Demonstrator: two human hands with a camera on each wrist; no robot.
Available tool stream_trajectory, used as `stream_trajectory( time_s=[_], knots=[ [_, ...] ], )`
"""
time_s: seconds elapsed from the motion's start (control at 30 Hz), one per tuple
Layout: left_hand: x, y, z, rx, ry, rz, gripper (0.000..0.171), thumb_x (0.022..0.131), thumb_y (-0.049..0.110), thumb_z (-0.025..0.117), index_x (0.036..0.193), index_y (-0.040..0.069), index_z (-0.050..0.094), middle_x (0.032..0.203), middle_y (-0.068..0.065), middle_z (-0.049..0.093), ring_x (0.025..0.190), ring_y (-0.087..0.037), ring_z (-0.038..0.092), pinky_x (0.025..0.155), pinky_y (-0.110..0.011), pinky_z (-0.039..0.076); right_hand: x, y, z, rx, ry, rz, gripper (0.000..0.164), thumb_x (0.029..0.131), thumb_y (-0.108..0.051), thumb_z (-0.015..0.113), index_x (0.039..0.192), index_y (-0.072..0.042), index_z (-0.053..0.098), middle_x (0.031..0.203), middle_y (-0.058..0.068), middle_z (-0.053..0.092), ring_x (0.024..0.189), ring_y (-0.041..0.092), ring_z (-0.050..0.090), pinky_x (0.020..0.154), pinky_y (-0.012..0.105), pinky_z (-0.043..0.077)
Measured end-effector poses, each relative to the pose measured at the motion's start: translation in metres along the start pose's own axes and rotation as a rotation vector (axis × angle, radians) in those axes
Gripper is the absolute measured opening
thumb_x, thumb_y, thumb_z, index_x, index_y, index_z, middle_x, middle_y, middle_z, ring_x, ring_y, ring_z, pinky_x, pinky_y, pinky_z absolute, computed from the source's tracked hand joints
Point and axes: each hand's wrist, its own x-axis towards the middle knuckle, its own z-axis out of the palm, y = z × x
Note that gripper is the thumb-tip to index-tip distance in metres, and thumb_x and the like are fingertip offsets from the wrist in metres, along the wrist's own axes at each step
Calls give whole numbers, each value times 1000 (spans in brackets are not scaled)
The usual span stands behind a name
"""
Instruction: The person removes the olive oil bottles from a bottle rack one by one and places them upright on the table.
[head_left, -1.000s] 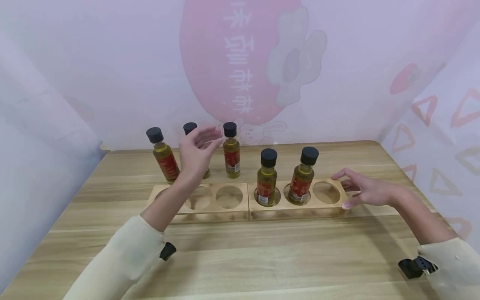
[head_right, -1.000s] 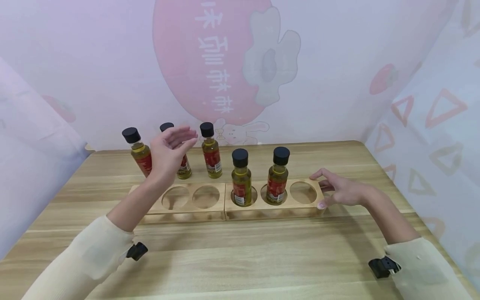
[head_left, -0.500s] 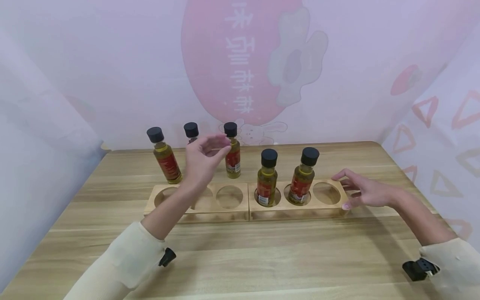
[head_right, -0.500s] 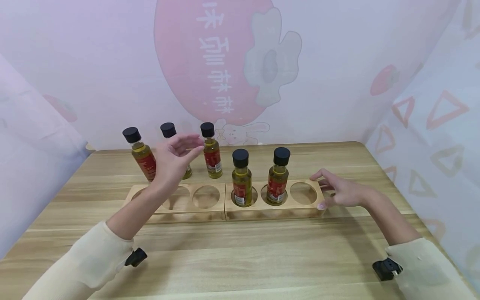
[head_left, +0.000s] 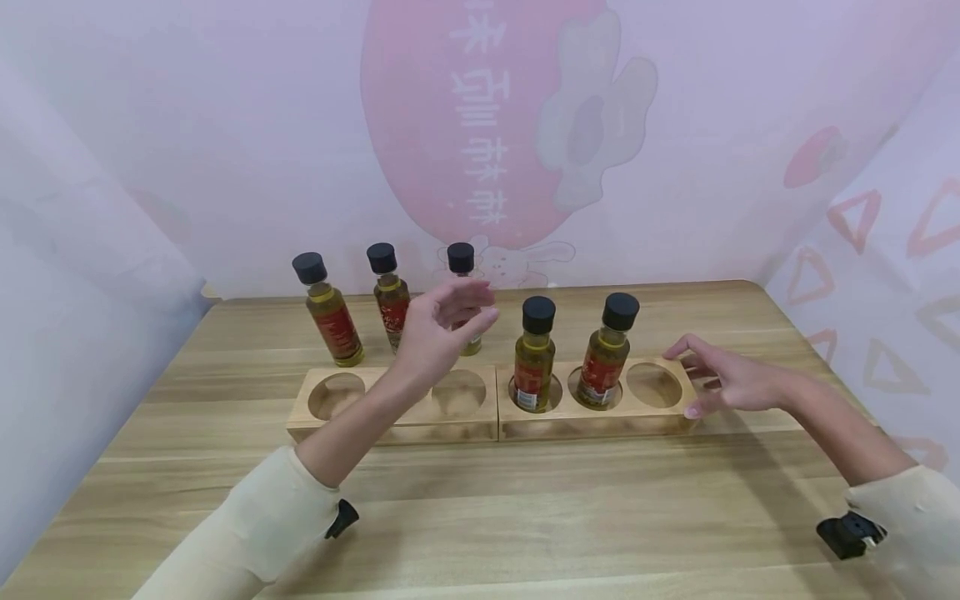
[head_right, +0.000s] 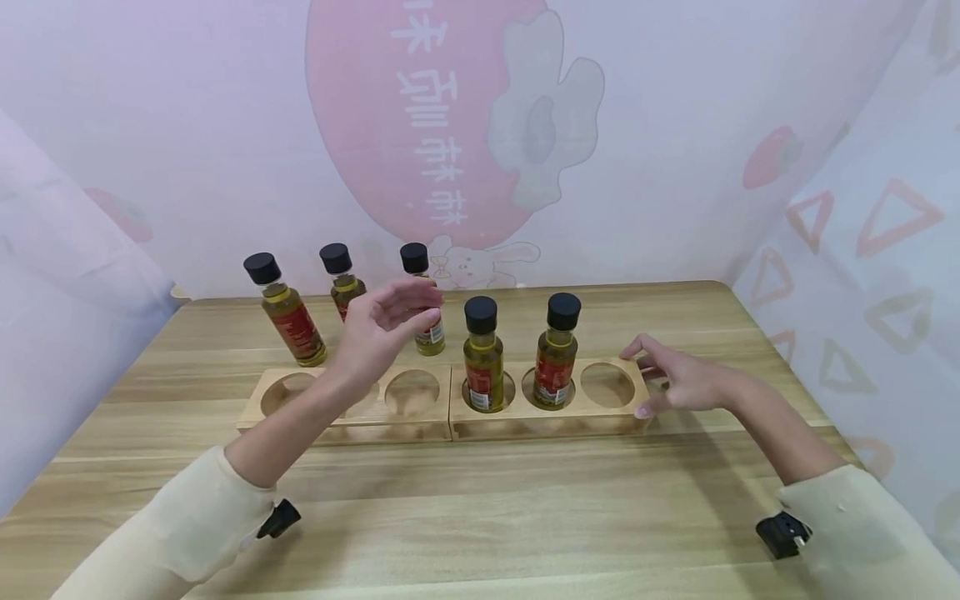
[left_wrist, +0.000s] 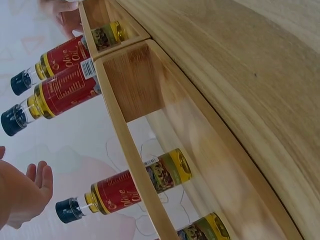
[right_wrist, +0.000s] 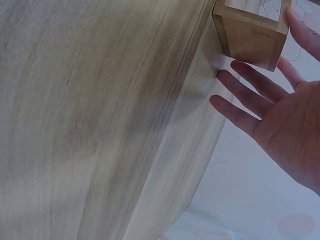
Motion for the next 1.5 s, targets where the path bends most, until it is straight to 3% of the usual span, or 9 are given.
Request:
stream_trajectory(
  time_s=[0.13, 0.3, 0.5, 0.87, 1.5],
  knots=[
    [0, 1, 5, -15, -83, 8, 43, 96, 3, 73, 137, -2, 61, 129, -18, 69, 125, -34, 63, 111, -41, 50, 0, 0, 0, -9, -3, 5, 72, 86, -15, 83, 136, 2, 35, 142, 39, 48, 130, 64, 47, 101, 74, 46],
    [0, 1, 13, -9, -157, 20, 51, 93, 2, 75, 141, -2, 58, 135, -18, 67, 128, -28, 62, 113, -40, 49, 1, -1, -1, -14, -7, 15, 72, 86, -15, 83, 136, 2, 34, 142, 39, 48, 130, 63, 48, 101, 74, 45],
    [2, 2, 22, 49, -206, 20, 59, 91, 6, 80, 145, 2, 56, 140, -14, 64, 129, -26, 62, 112, -30, 49, 2, -3, -1, -1, -21, 26, 73, 85, -11, 84, 136, 3, 33, 141, 41, 48, 130, 64, 47, 101, 73, 46],
    [6, 7, 31, -11, -195, 71, 54, 88, -7, 79, 139, -2, 62, 129, -20, 68, 110, -31, 70, 100, -32, 57, 4, -3, -2, 31, -38, 34, 74, 85, -9, 84, 136, 3, 32, 140, 39, 51, 130, 61, 49, 103, 73, 45],
    [8, 6, 39, 4, -178, 79, 49, 87, -10, 78, 134, -6, 65, 127, -24, 67, 108, -35, 72, 96, -33, 60, 4, -2, -1, 44, -39, 37, 74, 86, -7, 83, 137, 4, 30, 140, 40, 50, 131, 62, 47, 104, 74, 43]
  ],
)
